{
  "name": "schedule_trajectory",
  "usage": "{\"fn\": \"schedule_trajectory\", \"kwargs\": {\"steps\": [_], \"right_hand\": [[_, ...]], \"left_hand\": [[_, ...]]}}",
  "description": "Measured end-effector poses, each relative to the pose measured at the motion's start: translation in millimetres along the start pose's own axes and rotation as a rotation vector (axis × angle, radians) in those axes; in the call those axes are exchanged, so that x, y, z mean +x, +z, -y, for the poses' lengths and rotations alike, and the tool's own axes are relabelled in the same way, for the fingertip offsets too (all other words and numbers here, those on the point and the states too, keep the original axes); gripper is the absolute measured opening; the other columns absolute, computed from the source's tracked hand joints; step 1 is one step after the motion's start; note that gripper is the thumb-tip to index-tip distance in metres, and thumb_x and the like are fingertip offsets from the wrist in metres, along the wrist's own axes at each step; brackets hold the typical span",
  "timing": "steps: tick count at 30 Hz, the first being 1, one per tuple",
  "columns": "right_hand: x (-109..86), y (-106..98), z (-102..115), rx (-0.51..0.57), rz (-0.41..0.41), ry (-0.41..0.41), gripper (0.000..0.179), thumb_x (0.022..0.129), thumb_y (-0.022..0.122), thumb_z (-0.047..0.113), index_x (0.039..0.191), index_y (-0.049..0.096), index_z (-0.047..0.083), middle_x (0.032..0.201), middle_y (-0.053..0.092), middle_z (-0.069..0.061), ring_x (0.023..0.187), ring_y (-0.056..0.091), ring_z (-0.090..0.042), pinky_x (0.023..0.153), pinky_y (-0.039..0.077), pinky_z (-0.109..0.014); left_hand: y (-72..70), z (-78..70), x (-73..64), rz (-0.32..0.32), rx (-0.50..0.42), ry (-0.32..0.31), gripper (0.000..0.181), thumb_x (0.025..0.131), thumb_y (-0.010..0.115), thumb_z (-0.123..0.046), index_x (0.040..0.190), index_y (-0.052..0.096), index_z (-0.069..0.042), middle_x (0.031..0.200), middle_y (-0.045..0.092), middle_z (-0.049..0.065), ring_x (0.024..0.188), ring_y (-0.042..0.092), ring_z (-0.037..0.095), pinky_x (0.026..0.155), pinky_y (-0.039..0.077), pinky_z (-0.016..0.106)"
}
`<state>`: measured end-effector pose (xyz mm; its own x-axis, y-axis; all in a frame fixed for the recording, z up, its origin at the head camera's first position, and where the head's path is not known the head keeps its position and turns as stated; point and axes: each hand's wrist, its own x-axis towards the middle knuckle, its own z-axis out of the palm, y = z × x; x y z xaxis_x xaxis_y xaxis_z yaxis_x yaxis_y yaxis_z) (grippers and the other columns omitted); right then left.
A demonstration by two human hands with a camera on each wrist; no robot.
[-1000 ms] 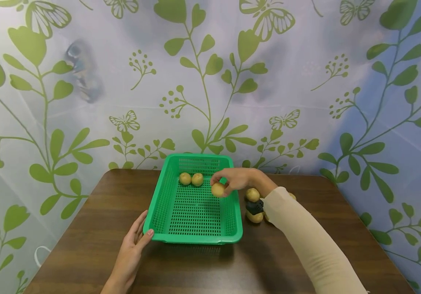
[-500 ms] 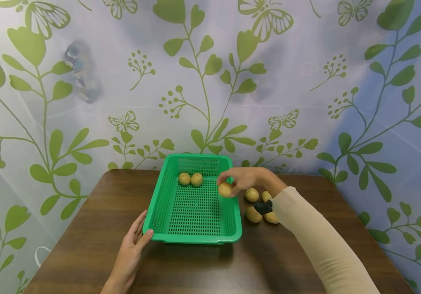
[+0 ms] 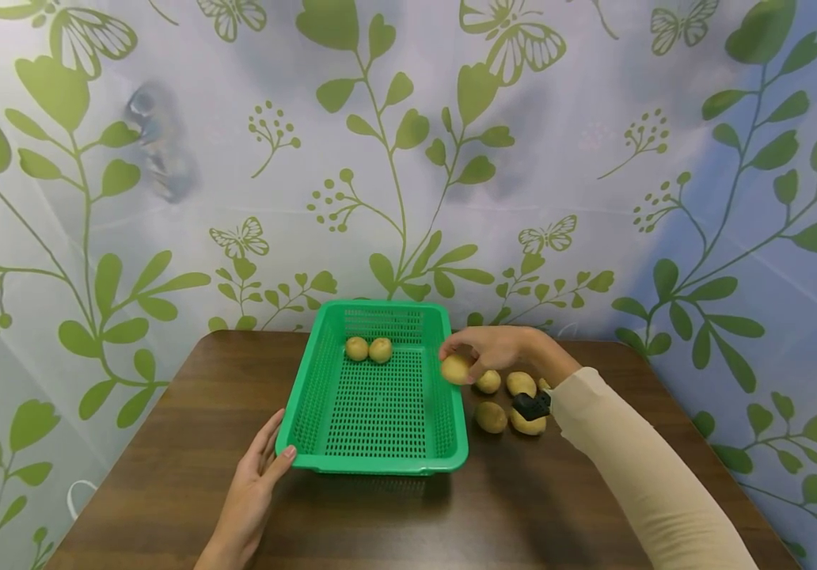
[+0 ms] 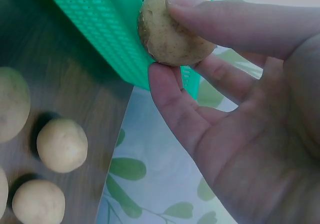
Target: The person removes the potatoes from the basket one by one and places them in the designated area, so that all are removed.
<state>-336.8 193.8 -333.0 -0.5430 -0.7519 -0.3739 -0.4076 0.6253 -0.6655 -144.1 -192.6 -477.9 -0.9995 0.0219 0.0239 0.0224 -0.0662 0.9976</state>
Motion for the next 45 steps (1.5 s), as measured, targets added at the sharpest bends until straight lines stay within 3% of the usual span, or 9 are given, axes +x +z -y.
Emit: {"fn": "schedule_trajectory", "kwargs": {"steps": [6, 14, 20, 27, 30, 34, 40, 45], "right_hand": [[-10.4, 0.2, -8.1, 0.018, 0.0, 0.018, 0.047, 0.099, 0.066, -0.003, 0.143, 0.051, 0.002, 0.139, 0.051, -0.008, 0.115, 0.056, -0.026, 0.091, 0.051, -0.041], [-26.2, 3.0, -24.6, 0.05, -0.04, 0.092, 0.048, 0.097, 0.072, 0.002, 0.141, 0.055, 0.012, 0.146, 0.049, -0.008, 0.126, 0.054, -0.032, 0.095, 0.051, -0.046], [-36.8, 4.5, -33.4, -0.033, -0.059, 0.089, 0.048, 0.097, 0.073, 0.005, 0.141, 0.055, 0.012, 0.149, 0.048, -0.011, 0.134, 0.048, -0.04, 0.104, 0.046, -0.051], [-50.9, 9.9, -50.7, -0.035, -0.064, 0.072, 0.047, 0.097, 0.072, 0.004, 0.141, 0.054, 0.004, 0.149, 0.046, -0.014, 0.125, 0.054, -0.038, 0.1, 0.048, -0.052], [-58.6, 12.4, -58.4, -0.027, -0.073, 0.066, 0.047, 0.097, 0.071, 0.004, 0.141, 0.054, 0.003, 0.148, 0.047, -0.016, 0.129, 0.052, -0.039, 0.101, 0.047, -0.053], [-67.7, 15.7, -67.6, 0.037, -0.079, 0.088, 0.05, 0.097, 0.071, 0.001, 0.143, 0.052, 0.001, 0.15, 0.044, -0.018, 0.124, 0.055, -0.04, 0.098, 0.05, -0.05], [-79.2, 22.1, -82.0, 0.086, -0.095, 0.073, 0.048, 0.096, 0.07, -0.001, 0.141, 0.053, 0.003, 0.145, 0.045, -0.02, 0.096, 0.059, -0.03, 0.08, 0.051, -0.041], [-89.5, 28.5, -97.6, 0.06, -0.131, 0.062, 0.05, 0.097, 0.072, 0.004, 0.144, 0.053, 0.004, 0.148, 0.046, -0.022, 0.119, 0.056, -0.042, 0.095, 0.049, -0.056]], "left_hand": [[-0.3, 1.4, -1.6, 0.0, -0.005, 0.0, 0.067, 0.109, 0.057, -0.023, 0.166, 0.022, -0.019, 0.167, 0.024, 0.007, 0.141, 0.039, 0.005, 0.1, 0.039, 0.013], [0.6, 1.9, -1.5, 0.003, -0.008, 0.0, 0.068, 0.109, 0.058, -0.024, 0.166, 0.022, -0.018, 0.167, 0.023, 0.006, 0.15, 0.027, 0.026, 0.1, 0.038, 0.013], [0.0, 2.4, -1.0, 0.006, -0.011, 0.002, 0.068, 0.109, 0.057, -0.023, 0.166, 0.021, -0.018, 0.168, 0.021, 0.007, 0.151, 0.025, 0.029, 0.1, 0.038, 0.013], [0.1, 3.7, -0.6, 0.004, -0.01, 0.001, 0.068, 0.109, 0.057, -0.022, 0.166, 0.021, -0.019, 0.168, 0.022, 0.007, 0.151, 0.025, 0.029, 0.1, 0.038, 0.013], [0.7, 2.9, -0.4, 0.005, -0.011, -0.004, 0.068, 0.109, 0.058, -0.023, 0.166, 0.021, -0.019, 0.168, 0.022, 0.007, 0.151, 0.026, 0.029, 0.1, 0.038, 0.013], [1.0, 0.7, -0.2, 0.01, -0.005, 0.005, 0.068, 0.109, 0.057, -0.023, 0.166, 0.021, -0.018, 0.168, 0.021, 0.009, 0.151, 0.025, 0.03, 0.099, 0.038, 0.012], [0.2, 0.8, 0.8, 0.011, -0.007, 0.004, 0.068, 0.109, 0.056, -0.022, 0.167, 0.021, -0.019, 0.168, 0.022, 0.008, 0.151, 0.025, 0.029, 0.099, 0.038, 0.013], [0.1, 1.9, 2.1, 0.006, -0.008, -0.01, 0.068, 0.109, 0.057, -0.023, 0.167, 0.02, -0.02, 0.168, 0.022, 0.005, 0.151, 0.025, 0.027, 0.1, 0.037, 0.013]]}}
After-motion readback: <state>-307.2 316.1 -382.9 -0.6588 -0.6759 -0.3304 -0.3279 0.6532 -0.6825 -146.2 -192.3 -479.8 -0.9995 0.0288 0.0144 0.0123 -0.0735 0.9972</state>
